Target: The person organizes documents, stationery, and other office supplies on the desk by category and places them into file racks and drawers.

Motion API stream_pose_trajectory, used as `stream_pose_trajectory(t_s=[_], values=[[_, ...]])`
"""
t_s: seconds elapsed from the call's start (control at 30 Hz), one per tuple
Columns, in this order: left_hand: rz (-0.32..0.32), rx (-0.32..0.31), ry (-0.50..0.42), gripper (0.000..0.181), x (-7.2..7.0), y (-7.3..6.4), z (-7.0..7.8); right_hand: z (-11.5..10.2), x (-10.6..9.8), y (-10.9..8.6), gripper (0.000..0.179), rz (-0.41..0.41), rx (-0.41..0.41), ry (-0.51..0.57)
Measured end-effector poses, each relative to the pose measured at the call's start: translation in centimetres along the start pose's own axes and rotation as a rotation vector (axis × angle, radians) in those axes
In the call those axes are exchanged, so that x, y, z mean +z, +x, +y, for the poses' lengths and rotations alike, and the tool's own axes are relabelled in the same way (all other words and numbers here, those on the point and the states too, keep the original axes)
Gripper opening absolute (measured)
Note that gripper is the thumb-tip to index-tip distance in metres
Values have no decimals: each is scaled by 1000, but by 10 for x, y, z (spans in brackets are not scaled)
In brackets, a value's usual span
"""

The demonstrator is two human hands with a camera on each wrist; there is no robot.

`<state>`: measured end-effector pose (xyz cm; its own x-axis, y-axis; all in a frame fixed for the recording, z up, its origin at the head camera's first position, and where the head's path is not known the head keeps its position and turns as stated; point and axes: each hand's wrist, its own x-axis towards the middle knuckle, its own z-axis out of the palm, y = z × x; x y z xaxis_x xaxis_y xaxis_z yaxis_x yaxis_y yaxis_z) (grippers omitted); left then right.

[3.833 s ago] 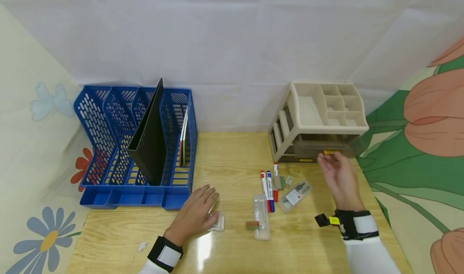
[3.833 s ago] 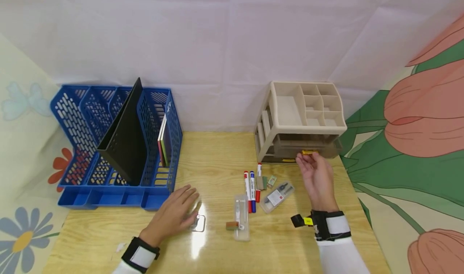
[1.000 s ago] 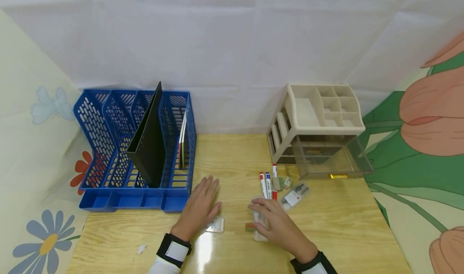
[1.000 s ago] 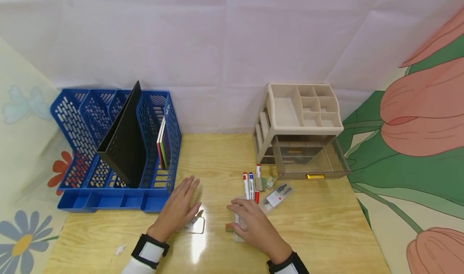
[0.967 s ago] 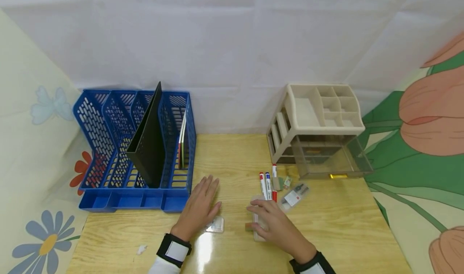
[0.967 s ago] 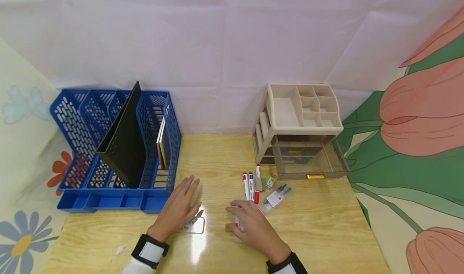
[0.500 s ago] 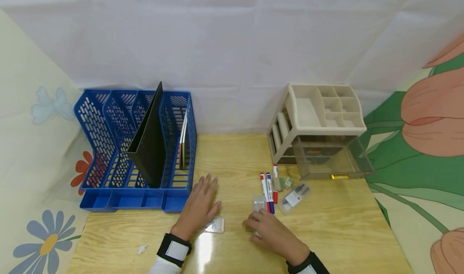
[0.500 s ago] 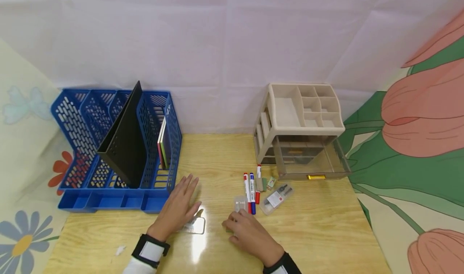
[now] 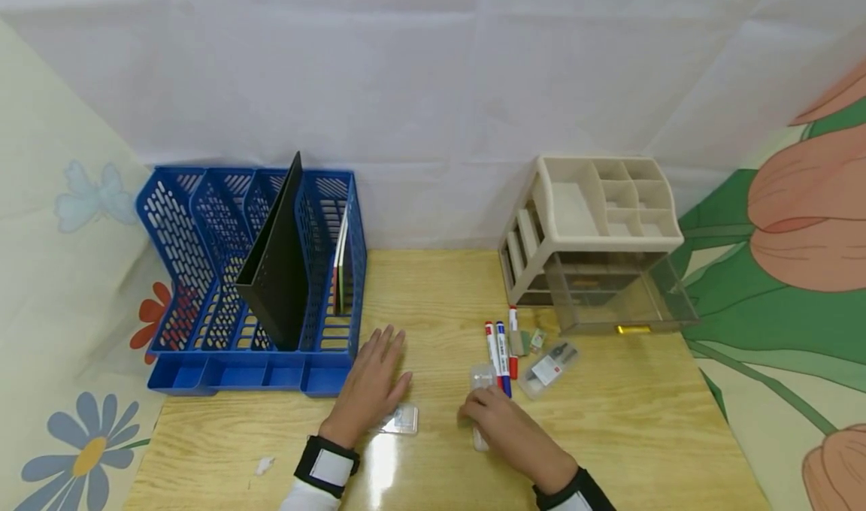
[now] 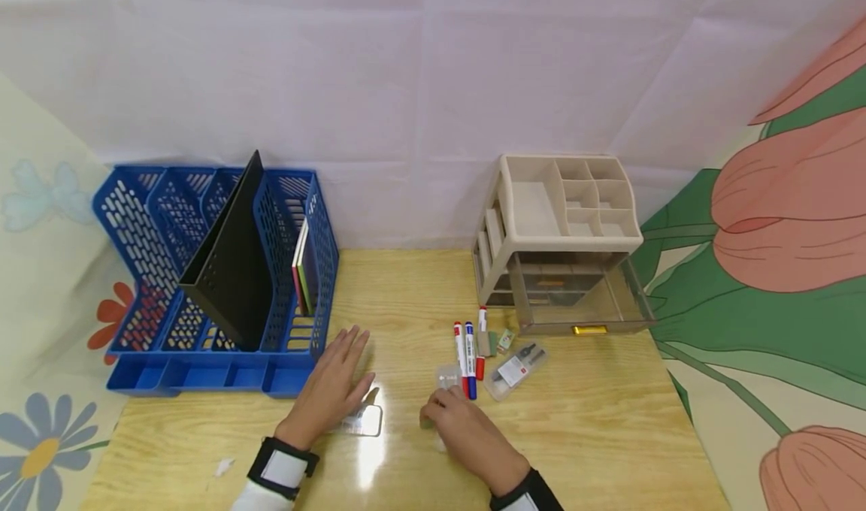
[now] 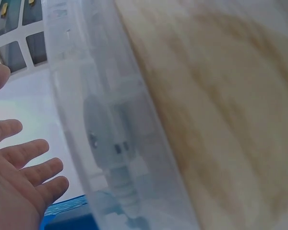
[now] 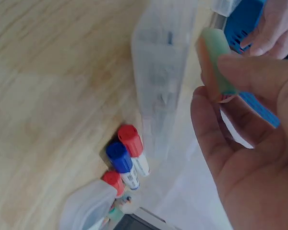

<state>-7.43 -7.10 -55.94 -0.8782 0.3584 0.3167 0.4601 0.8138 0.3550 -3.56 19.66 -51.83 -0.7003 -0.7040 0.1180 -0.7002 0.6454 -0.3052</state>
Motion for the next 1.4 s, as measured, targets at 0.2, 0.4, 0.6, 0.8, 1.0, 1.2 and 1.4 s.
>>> stream_pose_trajectory(t_s=[0.2, 0.4, 0.6, 0.8, 1.0, 1.2, 1.4], values=[[19, 11, 19, 64, -1, 3, 2, 4, -11, 2, 22, 128, 9, 8], [41, 36, 48, 62, -4, 7, 3, 9, -28, 2, 33, 225, 1, -30], [40, 47, 60, 59, -10, 10, 4, 14, -49, 2, 36, 289, 7, -68], [50, 61, 66, 58, -13, 12, 4, 14, -72, 1, 28, 306, 45, -47], [50, 70, 71, 58, -14, 13, 3, 16, -97, -2, 28, 350, 42, -48], [50, 106, 90, 58, -14, 9, 1, 21, -125, -3, 18, 410, -1, -103], [36, 144, 99, 60, -14, 0, -2, 28, -152, -1, 42, 509, -80, -179]])
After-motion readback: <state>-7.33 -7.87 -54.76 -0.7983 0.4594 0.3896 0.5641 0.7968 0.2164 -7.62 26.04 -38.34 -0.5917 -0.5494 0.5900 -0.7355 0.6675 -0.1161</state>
